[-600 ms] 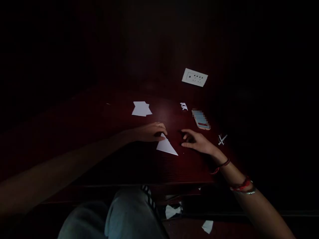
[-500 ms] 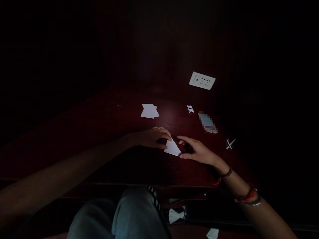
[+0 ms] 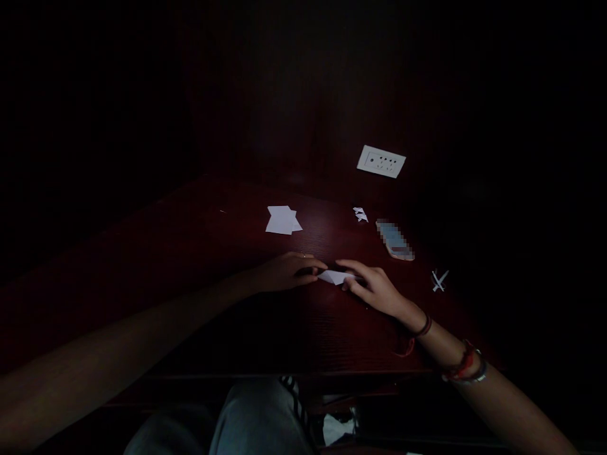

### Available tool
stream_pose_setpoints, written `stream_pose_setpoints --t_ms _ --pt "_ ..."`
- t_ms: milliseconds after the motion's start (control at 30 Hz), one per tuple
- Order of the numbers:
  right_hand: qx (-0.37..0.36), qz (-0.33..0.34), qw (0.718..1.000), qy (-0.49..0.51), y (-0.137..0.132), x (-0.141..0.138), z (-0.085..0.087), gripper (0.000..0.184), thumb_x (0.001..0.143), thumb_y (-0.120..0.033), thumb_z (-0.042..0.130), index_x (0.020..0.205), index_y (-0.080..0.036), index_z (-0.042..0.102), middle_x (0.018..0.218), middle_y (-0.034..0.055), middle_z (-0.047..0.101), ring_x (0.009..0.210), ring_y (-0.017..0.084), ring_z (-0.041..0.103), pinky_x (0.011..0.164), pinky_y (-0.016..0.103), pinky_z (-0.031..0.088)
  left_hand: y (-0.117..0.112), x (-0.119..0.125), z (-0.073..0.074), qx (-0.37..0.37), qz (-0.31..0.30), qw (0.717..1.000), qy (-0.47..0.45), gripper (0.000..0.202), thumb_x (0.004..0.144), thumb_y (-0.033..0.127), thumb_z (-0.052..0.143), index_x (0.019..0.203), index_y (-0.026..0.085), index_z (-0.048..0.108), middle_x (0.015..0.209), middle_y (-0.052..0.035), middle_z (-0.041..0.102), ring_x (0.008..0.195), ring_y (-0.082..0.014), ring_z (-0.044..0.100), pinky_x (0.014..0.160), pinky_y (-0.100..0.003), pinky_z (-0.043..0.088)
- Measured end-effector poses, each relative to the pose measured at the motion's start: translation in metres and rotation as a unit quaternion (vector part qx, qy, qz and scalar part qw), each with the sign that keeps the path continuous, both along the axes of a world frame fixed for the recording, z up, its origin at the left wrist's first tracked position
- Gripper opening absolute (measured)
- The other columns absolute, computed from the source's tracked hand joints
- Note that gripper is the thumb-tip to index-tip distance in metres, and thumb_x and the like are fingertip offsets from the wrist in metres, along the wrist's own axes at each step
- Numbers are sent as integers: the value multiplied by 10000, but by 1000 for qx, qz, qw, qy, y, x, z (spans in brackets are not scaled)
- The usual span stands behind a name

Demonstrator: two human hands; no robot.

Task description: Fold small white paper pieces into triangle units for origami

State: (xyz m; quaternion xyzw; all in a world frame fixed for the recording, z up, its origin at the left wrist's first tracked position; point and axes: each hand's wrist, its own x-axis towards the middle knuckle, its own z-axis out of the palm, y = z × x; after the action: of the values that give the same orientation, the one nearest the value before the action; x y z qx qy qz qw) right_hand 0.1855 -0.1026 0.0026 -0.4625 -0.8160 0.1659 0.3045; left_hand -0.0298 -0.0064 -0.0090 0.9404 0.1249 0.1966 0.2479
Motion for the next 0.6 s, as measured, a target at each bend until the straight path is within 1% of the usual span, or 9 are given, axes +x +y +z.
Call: stream_pose_setpoints --t_ms 67,133,200,267,333,433,500,567,600 --pt "-61 -21 990 123 13 -1 -1 420 791 -245 447 1198 -190 359 688 -4 604 558 102 554 554 242 460 0 2 -1 -88 47 994 -45 289 837 278 424 1106 182 469 832 -13 548 733 -118 519 672 -239 389" --pt "-116 -38 965 230 25 -2 -1 477 743 -249 508 1181 -184 330 612 -36 571 484 87 521 487 219 437 -2 3 -1 -164 94 979 -75 349 831 279 424 1162 168 399 770 1 529 660 -105 513 599 -220 398" --pt "-153 -56 943 289 35 -3 -2 527 682 -231 571 1148 -187 329 591 -55 549 469 82 517 456 204 423 -7 3 -2 -176 130 973 -75 420 821 263 436 1215 162 331 732 11 516 640 -107 512 593 -224 409" --pt "-188 -70 935 292 42 -3 -4 549 648 -214 597 1128 -187 333 554 -74 520 440 78 504 416 186 403 -12 3 -5 -109 164 979 -51 459 813 231 444 1244 167 302 777 -8 525 697 -124 522 646 -251 424" --pt "-219 -78 939 255 45 -1 -8 550 650 -210 593 1133 -185 331 506 -92 484 393 71 468 372 173 373 -17 3 -10 16 191 981 -28 487 804 207 451 1266 192 296 964 -62 504 855 -163 504 744 -302 418" --pt "-244 -74 949 187 45 4 -14 567 673 -218 578 1174 -195 312 526 -87 471 377 65 446 347 170 359 -18 3 -21 150 168 974 4 362 811 198 445 1174 205 439 1202 -91 393 1078 -213 398 878 -358 350" --pt "-236 -62 958 148 43 9 -14 597 675 -220 586 1202 -206 305 656 -44 520 441 66 481 384 179 395 -14 2 -27 185 137 973 33 297 843 187 394 1121 227 488 1235 -54 405 1117 -198 378 909 -364 323" --pt "-191 -34 975 112 41 14 -13 670 654 -202 615 1239 -223 288 907 25 544 566 72 516 492 203 455 -9 0 -32 193 115 973 60 315 856 179 367 1148 249 462 1233 -22 437 1128 -183 379 916 -364 315" --pt "-171 -11 981 91 40 16 -11 702 649 -192 623 1257 -237 275 1044 53 510 628 78 522 552 218 472 -6 -1 -33 193 104 973 68 324 857 174 363 1161 247 450 1241 -19 436 1133 -177 379 920 -359 313"
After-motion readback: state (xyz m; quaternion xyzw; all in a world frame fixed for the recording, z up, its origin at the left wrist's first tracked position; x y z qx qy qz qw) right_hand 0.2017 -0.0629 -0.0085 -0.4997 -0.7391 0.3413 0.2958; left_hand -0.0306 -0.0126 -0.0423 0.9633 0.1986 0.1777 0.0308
